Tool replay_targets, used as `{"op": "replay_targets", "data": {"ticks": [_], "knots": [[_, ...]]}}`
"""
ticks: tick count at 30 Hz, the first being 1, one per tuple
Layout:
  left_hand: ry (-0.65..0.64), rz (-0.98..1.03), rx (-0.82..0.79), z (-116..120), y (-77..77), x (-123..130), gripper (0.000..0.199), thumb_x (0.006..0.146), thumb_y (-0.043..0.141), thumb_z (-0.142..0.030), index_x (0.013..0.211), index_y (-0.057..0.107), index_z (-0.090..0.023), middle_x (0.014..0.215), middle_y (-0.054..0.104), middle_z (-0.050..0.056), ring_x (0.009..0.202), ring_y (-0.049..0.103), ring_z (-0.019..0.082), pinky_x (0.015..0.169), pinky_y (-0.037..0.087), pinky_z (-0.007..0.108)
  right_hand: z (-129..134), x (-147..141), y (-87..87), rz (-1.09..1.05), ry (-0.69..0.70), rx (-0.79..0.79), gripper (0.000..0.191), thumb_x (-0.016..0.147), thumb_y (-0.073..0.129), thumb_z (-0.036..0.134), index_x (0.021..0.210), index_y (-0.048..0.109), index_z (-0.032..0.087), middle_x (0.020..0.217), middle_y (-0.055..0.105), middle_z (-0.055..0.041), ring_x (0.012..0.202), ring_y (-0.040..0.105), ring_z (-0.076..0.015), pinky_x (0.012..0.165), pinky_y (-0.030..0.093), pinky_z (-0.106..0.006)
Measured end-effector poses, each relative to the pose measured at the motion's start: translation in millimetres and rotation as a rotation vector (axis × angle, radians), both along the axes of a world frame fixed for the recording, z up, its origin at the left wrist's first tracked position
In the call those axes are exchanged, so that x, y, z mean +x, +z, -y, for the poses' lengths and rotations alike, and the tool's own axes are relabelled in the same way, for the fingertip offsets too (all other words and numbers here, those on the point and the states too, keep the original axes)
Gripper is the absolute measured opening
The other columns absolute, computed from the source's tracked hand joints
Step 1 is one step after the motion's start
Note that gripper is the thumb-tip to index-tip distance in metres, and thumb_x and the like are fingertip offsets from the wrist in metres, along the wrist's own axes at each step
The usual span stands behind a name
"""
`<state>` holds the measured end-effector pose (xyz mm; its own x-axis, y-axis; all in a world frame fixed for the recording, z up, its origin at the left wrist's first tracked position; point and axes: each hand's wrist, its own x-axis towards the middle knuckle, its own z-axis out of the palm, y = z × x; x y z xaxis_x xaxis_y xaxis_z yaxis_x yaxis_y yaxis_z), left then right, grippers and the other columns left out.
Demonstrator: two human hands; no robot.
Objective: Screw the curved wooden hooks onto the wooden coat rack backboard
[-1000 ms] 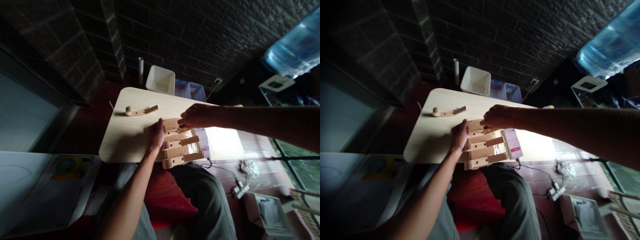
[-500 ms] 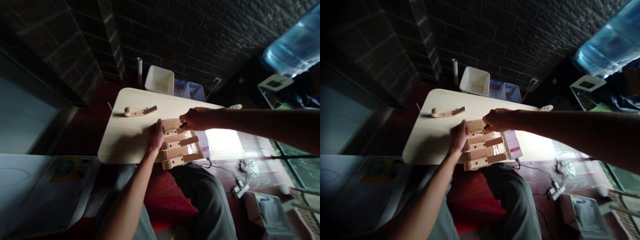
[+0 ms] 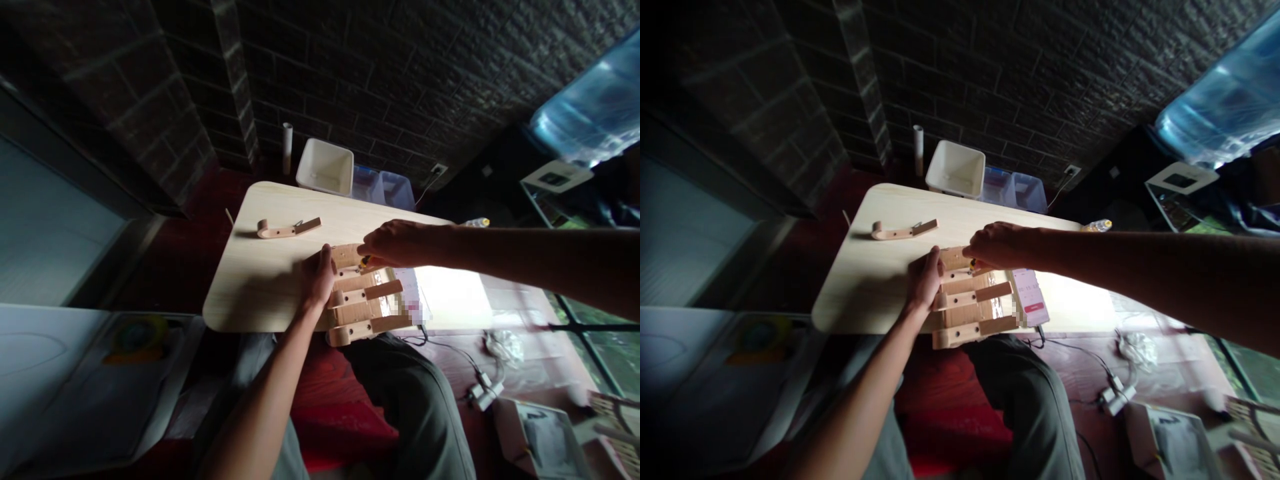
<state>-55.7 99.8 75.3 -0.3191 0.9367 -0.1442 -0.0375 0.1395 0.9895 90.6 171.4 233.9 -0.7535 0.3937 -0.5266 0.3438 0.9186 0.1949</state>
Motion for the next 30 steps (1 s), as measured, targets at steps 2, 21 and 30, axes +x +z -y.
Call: {"op": "replay_targets", "data": {"ticks": [2, 21, 30], "knots": [[0.011, 0.012, 0.002, 0, -0.3, 1, 0.061, 0.093, 0.049, -0.066, 0.052, 0.051, -0.021, 0.046, 0.050, -0.002, 0.045, 0.048, 0.013, 0.047, 0.033, 0.027, 1, -2, 0.7, 0.006, -0.058, -0.024, 0.021, 0.099, 0.061, 0.035, 0.106, 0.070, 0.018, 0.096, 0.077, -0.0090, 0.081, 0.071, -0.0213, 0.065, 0.040, -0.029], [-0.004, 0.020, 0.018, 1, -1.9, 0, 0.060, 0.093, 0.050, -0.066, 0.053, 0.050, -0.021, 0.048, 0.049, -0.002, 0.047, 0.046, 0.013, 0.049, 0.033, 0.027, -1, 6, 8.6, 0.014, 0.059, -0.060, 0.016, 0.101, 0.055, 0.022, 0.105, 0.070, 0.023, 0.096, 0.074, -0.0074, 0.084, 0.068, -0.0218, 0.072, 0.044, -0.034], [0.005, 0.009, 0.014, 1, -2.1, 0, 0.062, 0.094, 0.050, -0.065, 0.051, 0.048, -0.021, 0.047, 0.048, -0.002, 0.048, 0.045, 0.013, 0.051, 0.033, 0.027, 6, 1, 8.8, 0.043, -0.028, -0.069, 0.021, 0.102, 0.050, 0.028, 0.111, 0.070, 0.023, 0.100, 0.075, -0.0084, 0.083, 0.068, -0.0225, 0.067, 0.043, -0.033]]}}
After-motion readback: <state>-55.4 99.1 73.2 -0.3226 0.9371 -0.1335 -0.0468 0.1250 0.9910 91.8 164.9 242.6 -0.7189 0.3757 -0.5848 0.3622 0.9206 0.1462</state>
